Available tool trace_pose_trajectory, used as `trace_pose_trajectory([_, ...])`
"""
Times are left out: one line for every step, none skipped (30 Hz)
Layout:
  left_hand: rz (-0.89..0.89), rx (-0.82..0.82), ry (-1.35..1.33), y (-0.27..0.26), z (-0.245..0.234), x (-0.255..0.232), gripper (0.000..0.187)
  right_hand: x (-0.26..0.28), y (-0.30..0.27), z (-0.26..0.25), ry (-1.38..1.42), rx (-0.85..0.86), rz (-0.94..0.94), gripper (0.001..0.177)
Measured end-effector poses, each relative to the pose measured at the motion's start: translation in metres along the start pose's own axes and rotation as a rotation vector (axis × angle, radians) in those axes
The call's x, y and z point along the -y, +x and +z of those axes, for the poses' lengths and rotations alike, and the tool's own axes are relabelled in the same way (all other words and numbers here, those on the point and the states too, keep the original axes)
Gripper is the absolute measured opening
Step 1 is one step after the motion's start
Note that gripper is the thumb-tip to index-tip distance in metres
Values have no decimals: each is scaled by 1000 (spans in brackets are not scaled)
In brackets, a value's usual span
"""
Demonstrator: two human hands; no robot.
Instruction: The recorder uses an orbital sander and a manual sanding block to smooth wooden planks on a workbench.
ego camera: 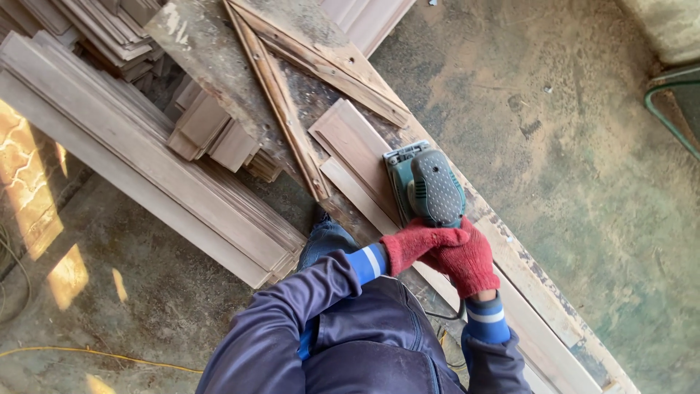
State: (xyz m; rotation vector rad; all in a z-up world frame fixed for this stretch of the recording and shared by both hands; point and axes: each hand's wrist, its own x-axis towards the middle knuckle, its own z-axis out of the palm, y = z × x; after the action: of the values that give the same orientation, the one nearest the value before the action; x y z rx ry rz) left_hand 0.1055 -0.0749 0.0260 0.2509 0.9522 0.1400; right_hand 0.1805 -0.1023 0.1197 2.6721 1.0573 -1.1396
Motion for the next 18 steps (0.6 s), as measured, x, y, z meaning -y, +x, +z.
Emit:
trace_pose_trajectory([16, 14, -68, 11, -13, -1, 82, 17, 1, -2, -17, 8, -33, 46])
trace_pose_trajectory([19, 12, -74, 9, -23, -8, 82, 33, 1, -4, -22, 11, -38, 46])
trace_pose_trajectory([48, 50, -116, 8, -32, -15, 75, 50, 1, -7, 20, 7, -63, 44])
trace_pose_trajectory([78, 89, -157, 7, -41, -22, 69, 67, 1, -9, 61, 4, -88, 42])
trace_pose_trajectory([80, 88, -161, 9, -49, -28, 69, 72, 6, -6, 57, 6, -90, 42])
trace_pose_trajectory([105, 85, -204, 10, -58, -33, 71, 78, 12, -2, 63, 1, -115, 40])
trace_pose_trajectory([130, 83, -247, 12, -65, -39, 73, 84, 18, 1, 67, -4, -139, 38])
trace_pose_trajectory([132, 82, -253, 6, -70, -51, 73, 97, 17, 2, 62, -2, -142, 38])
trace_pose_trajectory([126, 78, -260, 0, -75, -63, 74, 110, 16, 3, 54, -2, -158, 37])
trace_pose_trajectory([119, 74, -267, -7, -80, -75, 76, 123, 14, 4, 46, -1, -173, 36])
trace_pose_trajectory([120, 72, -273, -1, -88, -78, 76, 134, 15, 5, 41, 2, -176, 36])
trace_pose_trajectory([154, 51, -277, 4, -97, -81, 73, 144, 15, 5, 39, 10, -198, 37])
trace_pose_trajectory([188, 30, -281, 9, -106, -83, 70, 154, 16, 6, 37, 18, -221, 37])
trace_pose_trajectory([189, 28, -287, -7, -108, -92, 70, 162, 15, 7, 33, 22, -223, 37])
trace_pose_trajectory([207, 6, -293, -23, -110, -100, 70, 171, 14, 8, 18, 39, -224, 39])
trace_pose_trajectory([224, -16, -299, -39, -111, -109, 69, 179, 12, 9, 2, 56, -225, 41])
trace_pose_trajectory([227, -20, -304, -32, -120, -108, 69, 184, 14, 13, -1, 61, -230, 41])
trace_pose_trajectory([264, -19, -268, -25, -128, -106, 66, 188, 16, 17, -26, 46, -240, 39])
